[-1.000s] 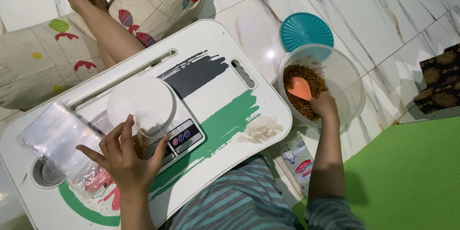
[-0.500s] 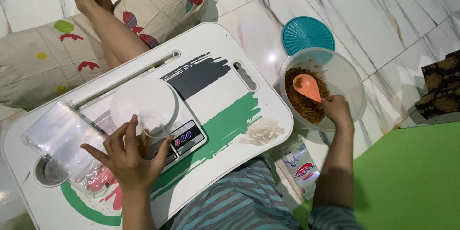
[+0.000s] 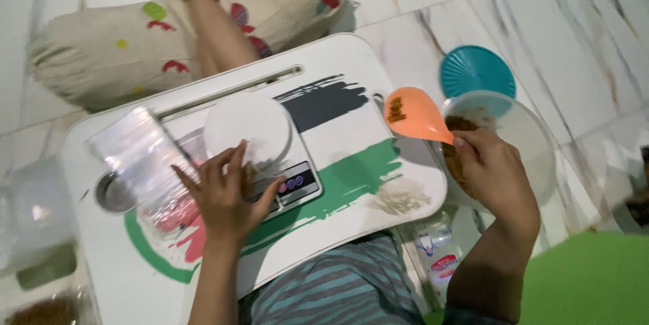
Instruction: Weighing portions of dried food items on a digital scale and placing them into small plastic bags.
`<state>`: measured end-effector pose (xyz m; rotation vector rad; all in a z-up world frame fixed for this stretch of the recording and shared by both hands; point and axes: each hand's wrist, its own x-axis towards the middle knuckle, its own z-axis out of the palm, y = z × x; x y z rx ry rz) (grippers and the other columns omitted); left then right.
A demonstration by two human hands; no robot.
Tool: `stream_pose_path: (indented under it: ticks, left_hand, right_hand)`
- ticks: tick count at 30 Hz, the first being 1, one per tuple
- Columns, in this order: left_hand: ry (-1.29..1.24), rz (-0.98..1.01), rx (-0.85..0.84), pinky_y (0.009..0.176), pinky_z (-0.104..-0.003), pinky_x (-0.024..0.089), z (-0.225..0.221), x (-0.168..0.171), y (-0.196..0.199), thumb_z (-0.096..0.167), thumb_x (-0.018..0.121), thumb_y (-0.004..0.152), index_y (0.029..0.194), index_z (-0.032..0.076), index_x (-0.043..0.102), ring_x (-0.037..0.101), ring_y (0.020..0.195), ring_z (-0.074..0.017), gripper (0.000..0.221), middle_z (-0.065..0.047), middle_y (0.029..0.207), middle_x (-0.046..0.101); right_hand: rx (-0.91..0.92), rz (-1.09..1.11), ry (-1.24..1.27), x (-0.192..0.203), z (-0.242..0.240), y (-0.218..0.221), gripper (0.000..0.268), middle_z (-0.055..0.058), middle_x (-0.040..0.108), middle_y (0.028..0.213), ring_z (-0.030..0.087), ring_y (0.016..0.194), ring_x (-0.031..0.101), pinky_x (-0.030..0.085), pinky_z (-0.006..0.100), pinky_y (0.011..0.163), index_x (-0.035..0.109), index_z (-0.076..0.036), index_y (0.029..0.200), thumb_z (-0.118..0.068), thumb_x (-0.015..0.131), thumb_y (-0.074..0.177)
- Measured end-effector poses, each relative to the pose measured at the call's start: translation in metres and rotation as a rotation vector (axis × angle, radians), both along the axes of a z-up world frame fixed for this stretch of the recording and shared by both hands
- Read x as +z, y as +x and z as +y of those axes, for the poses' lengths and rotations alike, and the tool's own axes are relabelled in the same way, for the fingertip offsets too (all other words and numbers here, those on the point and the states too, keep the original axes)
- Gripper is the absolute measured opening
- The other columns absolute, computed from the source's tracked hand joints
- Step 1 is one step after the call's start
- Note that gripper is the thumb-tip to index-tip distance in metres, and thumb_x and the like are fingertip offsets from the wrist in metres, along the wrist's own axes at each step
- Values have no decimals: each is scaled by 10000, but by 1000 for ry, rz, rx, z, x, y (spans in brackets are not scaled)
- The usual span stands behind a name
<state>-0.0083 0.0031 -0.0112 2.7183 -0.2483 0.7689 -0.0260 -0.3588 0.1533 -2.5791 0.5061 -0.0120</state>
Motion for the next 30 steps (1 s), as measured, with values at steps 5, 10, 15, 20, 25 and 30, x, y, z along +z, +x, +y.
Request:
stream_pose_path:
  ticks: [5,10,15,20,25,30]
  left_hand:
    - [-142,-137,-72,1246,-628,-35,-5,9,7,520,930,665,1395,118,662,619,1108,-262,876,-98,1170,660]
    - [-157,-135,-77,1235,-656,-13,-6,15,5,491,929,668,1400,113,643,607,1102,-262,872,-103,1173,645]
    - [-117,-49,-48,1242,-627,-39,-7,21,2,658,839,796,1453,96,589,576,1181,-275,900,-81,1210,606]
    - [-180,-42,-59,1241,-629,-72,-8,26,5,615,845,799,1474,91,555,576,1187,-261,902,-81,1206,611]
    - [-266,-51,-181,1000,-439,396,-11,62,22,532,866,796,1478,49,514,523,1128,-290,907,-146,1279,550]
    - [-144,81,-362,1086,-476,382,-17,48,87,593,778,845,1487,69,469,473,1236,-322,885,-141,1346,490]
  right_hand:
    - [450,-72,-233,9,59,14,324,259,682,968,523,873,666,534,606,770,724,-11,1208,-196,516,1044]
    - [694,-318,-506,-11,122,12,324,117,665,891,354,775,700,512,459,665,748,-78,1165,-116,649,859]
    - [592,-385,-374,-1,140,4,307,84,599,891,216,689,559,463,386,729,728,-1,1219,-78,657,931]
    - [411,-191,-333,1,106,9,320,138,683,1007,272,664,634,552,407,620,726,-58,1266,-113,601,977]
    - [279,-210,-291,-19,58,1,306,181,695,1079,398,868,656,505,488,799,742,-14,1238,-133,593,999]
    - [128,-76,-277,-39,29,-6,315,200,685,978,367,807,633,502,460,763,740,6,1271,-131,612,1018]
